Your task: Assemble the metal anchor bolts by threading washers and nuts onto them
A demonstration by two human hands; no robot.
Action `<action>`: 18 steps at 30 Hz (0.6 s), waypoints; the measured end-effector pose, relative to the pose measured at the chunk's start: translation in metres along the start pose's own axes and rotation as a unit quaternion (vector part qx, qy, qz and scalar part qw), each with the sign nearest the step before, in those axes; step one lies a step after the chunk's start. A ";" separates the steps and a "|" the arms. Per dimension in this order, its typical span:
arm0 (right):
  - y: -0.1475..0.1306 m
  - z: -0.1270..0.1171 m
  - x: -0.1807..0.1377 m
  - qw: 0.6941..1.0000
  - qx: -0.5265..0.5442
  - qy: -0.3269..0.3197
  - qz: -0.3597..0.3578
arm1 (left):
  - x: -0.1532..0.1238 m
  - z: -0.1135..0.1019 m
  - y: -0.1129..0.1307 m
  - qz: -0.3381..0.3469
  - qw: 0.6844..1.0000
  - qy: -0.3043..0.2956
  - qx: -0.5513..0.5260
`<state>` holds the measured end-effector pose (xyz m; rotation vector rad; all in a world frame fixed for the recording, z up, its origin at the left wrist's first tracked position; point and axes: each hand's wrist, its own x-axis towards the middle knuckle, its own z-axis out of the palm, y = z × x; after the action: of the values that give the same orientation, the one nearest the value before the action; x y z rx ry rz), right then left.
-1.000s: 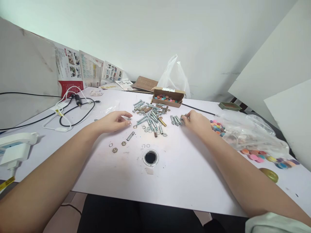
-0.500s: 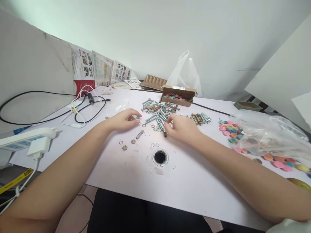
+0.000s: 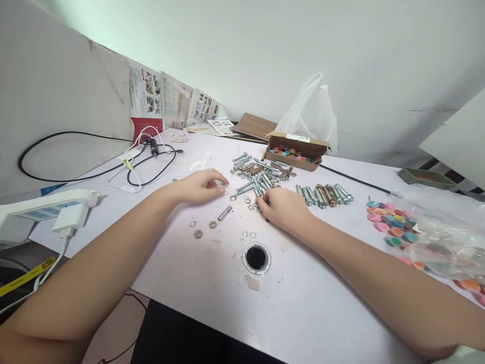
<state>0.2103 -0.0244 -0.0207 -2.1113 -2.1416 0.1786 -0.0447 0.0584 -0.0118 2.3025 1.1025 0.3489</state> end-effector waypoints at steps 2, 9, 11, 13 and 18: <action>-0.002 -0.003 -0.002 1.000 0.009 -0.009 -0.006 | 0.001 -0.001 -0.001 -0.008 1.000 -0.004 -0.002; 0.002 -0.014 0.001 0.990 0.086 -0.113 -0.002 | 0.002 -0.003 -0.002 -0.008 1.000 -0.006 0.003; 0.004 -0.015 0.004 0.980 0.131 -0.148 0.005 | 0.002 -0.003 -0.002 -0.006 1.000 -0.004 0.005; 0.006 -0.018 0.006 0.975 0.157 -0.157 0.016 | 0.001 -0.003 -0.001 -0.001 1.000 0.001 0.004; 0.001 -0.037 -0.001 0.970 0.211 -0.124 -0.004 | -0.004 -0.001 0.010 0.057 0.998 0.033 -0.017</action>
<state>0.2181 -0.0251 0.0157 -1.9087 -2.0034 0.8566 -0.0413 0.0507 -0.0049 2.3432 0.9918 0.4874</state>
